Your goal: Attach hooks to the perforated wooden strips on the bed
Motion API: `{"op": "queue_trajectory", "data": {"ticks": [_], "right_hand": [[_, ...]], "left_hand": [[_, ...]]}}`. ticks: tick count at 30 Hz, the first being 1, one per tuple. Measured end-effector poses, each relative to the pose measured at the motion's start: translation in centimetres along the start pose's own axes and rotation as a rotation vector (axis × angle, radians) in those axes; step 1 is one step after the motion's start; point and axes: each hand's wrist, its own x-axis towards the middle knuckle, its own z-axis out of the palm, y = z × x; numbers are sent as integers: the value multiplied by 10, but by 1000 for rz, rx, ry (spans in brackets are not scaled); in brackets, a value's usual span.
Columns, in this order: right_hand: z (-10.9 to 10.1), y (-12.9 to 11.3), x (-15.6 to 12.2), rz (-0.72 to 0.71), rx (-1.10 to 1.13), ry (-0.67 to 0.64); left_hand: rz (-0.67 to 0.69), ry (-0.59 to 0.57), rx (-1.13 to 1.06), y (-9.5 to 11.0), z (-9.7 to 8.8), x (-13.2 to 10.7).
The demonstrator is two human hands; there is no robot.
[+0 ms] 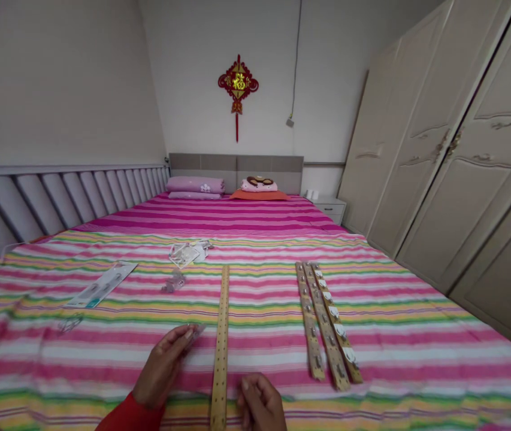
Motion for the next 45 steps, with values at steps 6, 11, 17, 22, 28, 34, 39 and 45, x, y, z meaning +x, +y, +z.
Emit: {"op": "queue_trajectory", "data": {"ticks": [6, 11, 17, 22, 28, 34, 39, 45], "right_hand": [[21, -30, 5, -4, -31, -156], [32, -35, 11, -60, 19, -138], [34, -23, 15, -34, 28, -114], [30, -25, 19, -16, 75, -80], [30, -28, 22, 22, 85, -109], [34, -35, 21, 30, 81, -74], [36, -37, 23, -5, 65, -63], [42, -36, 11, -81, -31, -46]], "left_hand": [[233, -83, 264, -15, 8, -17], [335, -68, 305, -35, 10, -27], [225, -65, 300, -53, 8, -33], [226, -133, 306, -54, 8, -30], [191, -150, 276, -51, 14, -33], [33, -134, 157, -54, 9, -33], [33, -107, 160, -61, 3, -30], [13, -51, 106, -56, 8, -31]]}}
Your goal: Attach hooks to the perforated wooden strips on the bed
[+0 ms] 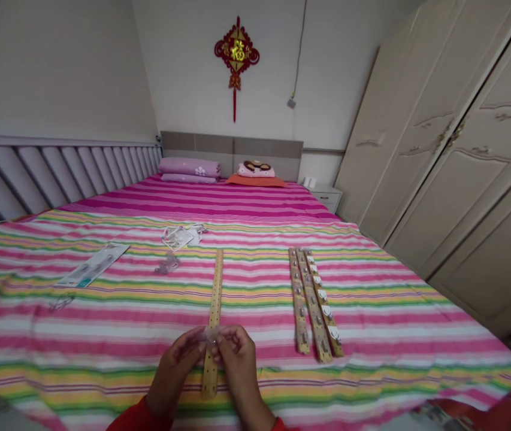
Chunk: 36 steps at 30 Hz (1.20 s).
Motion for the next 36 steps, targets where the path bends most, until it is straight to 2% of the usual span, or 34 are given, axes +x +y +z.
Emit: {"op": "queue_trajectory", "data": {"ticks": [2, 4, 6, 9, 11, 13, 18, 24, 30, 36], "right_hand": [[1, -2, -8, -127, -103, 7], [1, -3, -14, -294, -236, -13], [0, -2, -16, -369, -305, -28], [-4, 2, -13, -266, -214, 38], [-5, 3, -11, -185, -132, 81], [-7, 1, -10, -147, -93, 87], [-8, -10, -8, -67, -51, -5], [-8, -5, 4, 32, 20, -70], [-15, 19, 2, 103, 55, -45], [-16, 28, 4, 104, 27, 8]], "left_hand": [[-62, 15, -65, 2, 3, -2], [-135, -19, -172, 3, 5, -4], [-187, -63, -284, 1, 7, -5], [-238, -59, -334, -1, 7, -5], [-243, -48, -266, -2, 6, -6], [-191, -60, -136, -1, 4, -7], [-17, -92, 112, 8, 0, -7], [-24, -141, 158, 19, -1, -10], [-125, -33, 154, -2, -8, -10], [-39, 44, 256, -22, -13, -4]]}}
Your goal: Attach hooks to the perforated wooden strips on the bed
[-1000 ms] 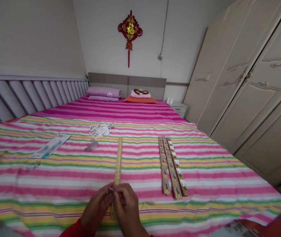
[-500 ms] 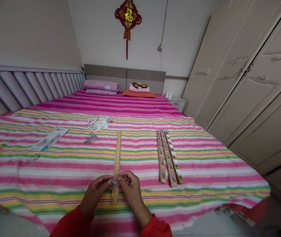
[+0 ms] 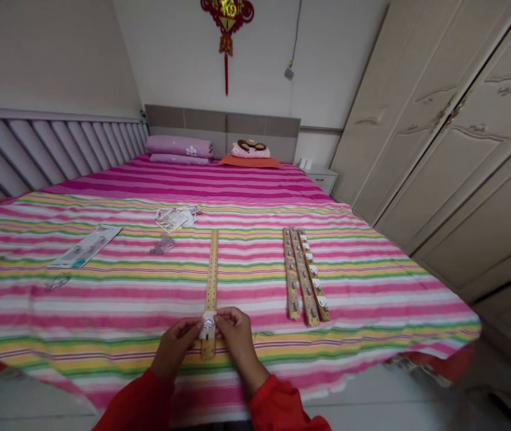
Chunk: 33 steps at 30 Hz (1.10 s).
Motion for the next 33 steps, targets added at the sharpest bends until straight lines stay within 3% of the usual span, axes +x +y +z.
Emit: {"op": "queue_trajectory", "data": {"ticks": [19, 27, 33], "right_hand": [[-2, 19, 5, -56, -101, 36], [-3, 26, 4, -36, -96, 60], [-2, 24, 2, -23, -84, 73]], "left_hand": [[4, -9, -84, -28, 1, 5], [-17, 0, -69, -17, 2, 2], [-54, 16, -69, -23, 3, 4]]}}
